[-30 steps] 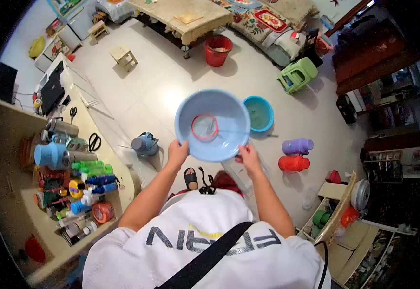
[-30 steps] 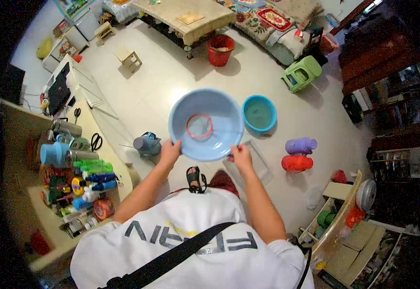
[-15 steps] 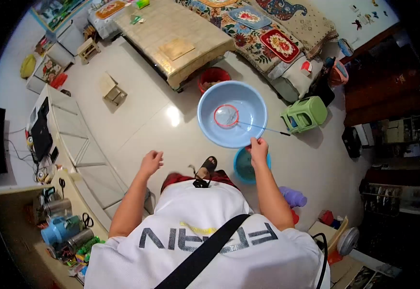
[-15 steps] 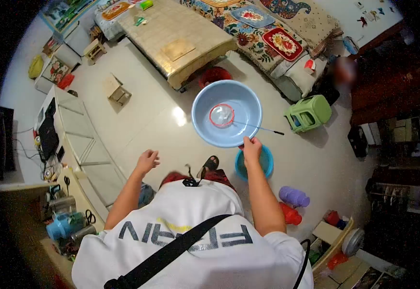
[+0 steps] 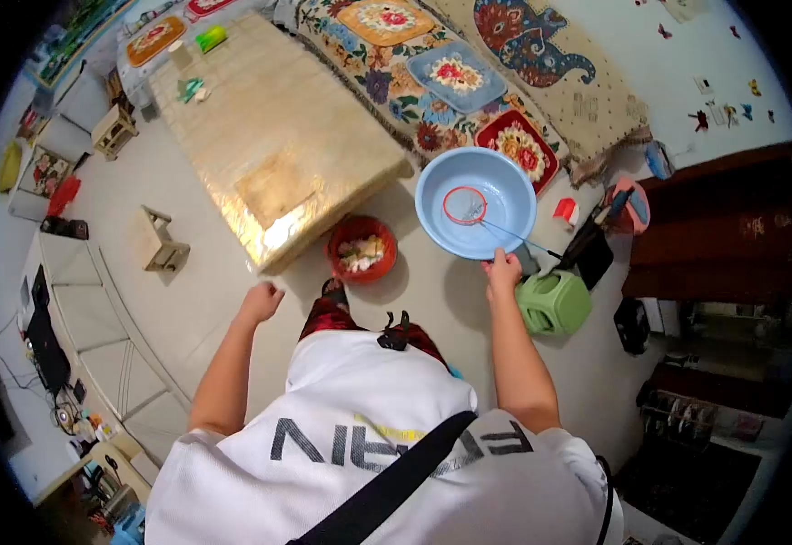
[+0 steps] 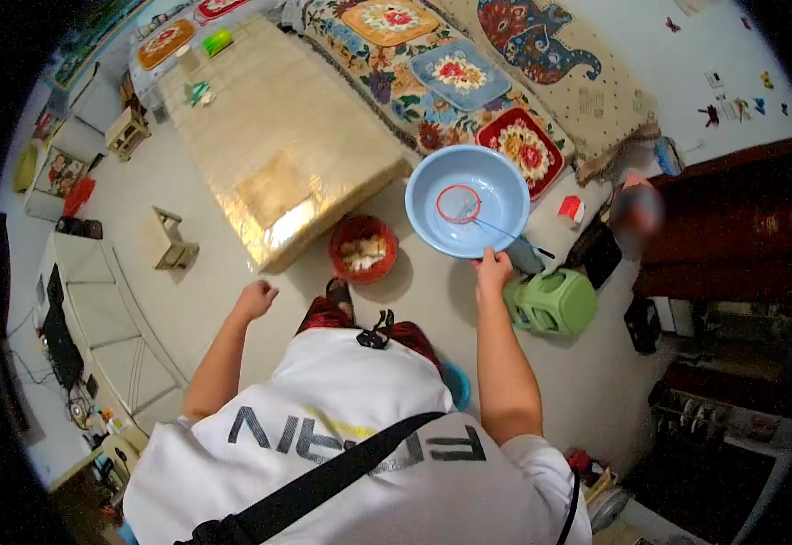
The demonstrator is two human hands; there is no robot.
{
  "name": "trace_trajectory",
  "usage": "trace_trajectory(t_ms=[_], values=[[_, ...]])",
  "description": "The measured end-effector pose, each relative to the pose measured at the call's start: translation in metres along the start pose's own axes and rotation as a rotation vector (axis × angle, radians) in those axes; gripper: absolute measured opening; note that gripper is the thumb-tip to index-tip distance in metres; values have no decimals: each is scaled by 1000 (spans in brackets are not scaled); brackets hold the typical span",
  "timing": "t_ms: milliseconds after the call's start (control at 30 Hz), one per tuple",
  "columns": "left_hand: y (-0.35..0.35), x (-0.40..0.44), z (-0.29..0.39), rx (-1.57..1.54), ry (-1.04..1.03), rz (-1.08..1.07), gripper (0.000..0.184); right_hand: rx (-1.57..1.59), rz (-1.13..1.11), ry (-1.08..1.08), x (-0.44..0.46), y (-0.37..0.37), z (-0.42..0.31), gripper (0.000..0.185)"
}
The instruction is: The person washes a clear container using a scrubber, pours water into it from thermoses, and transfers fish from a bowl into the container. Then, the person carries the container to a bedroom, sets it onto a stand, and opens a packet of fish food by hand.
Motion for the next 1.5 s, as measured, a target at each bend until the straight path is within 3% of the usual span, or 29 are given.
trace_trajectory(t_ms=[100, 167, 233, 333, 433, 567, 633, 700, 767, 800, 933, 1033, 1067, 1167, 1200, 1333, 1433, 1500], values=[[56, 128, 124, 43, -91, 1, 35, 2, -14, 3, 74, -52, -45, 19], [56, 192, 187, -248, -84, 128, 34, 13, -26, 1, 115, -73, -68, 21], [39, 254, 236, -418, -118, -1, 34, 24, -41, -6, 155, -105, -87, 23], [21, 333, 302, -251, -228, 32, 30, -77, -161, -38, 221, -150, -117, 19], [30, 417, 328, -38, -139, 311, 33, -151, -335, -31, 290, -194, -137, 14], [67, 546, 357, 163, -125, 338, 45, -449, -499, 51, 362, -227, -174, 20], [92, 592, 394, 341, -414, 461, 53, -579, -569, 226, 384, -232, -195, 21], [105, 630, 421, 395, -594, 435, 59, -727, -593, 187, 399, -243, -216, 22], [116, 669, 434, 458, -487, 208, 60, -648, -674, 189, 427, -263, -215, 23], [117, 684, 435, 483, -435, 89, 61, -608, -709, 186, 435, -267, -213, 23], [118, 747, 408, 518, -545, 36, 53, -690, -716, 174, 452, -293, -221, 24], [108, 794, 391, 475, -630, -42, 46, -611, -772, 28, 472, -304, -198, 22], [102, 810, 387, 489, -617, -107, 45, -573, -882, -140, 475, -306, -195, 22], [90, 861, 384, 554, -646, -220, 45, -551, -863, -54, 485, -298, -185, 32], [87, 876, 383, 594, -698, -221, 47, -544, -870, -158, 490, -293, -188, 44], [68, 927, 340, 696, -866, -155, 45, -736, -682, -359, 518, -269, -172, 45], [43, 955, 290, 819, -863, -278, 47, -699, -590, -472, 526, -252, -155, 43], [25, 971, 255, 931, -723, -435, 49, -714, -553, -539, 532, -248, -136, 41]])
Point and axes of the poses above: each hand's wrist, its own x-axis towards the middle knuckle, its own y-axis out of the back of the hand, z = x × y, the point moved 3 cm from there along x, towards the middle knuckle, and after that the axes turned 11 degrees about -y, right-handed, at the moved point
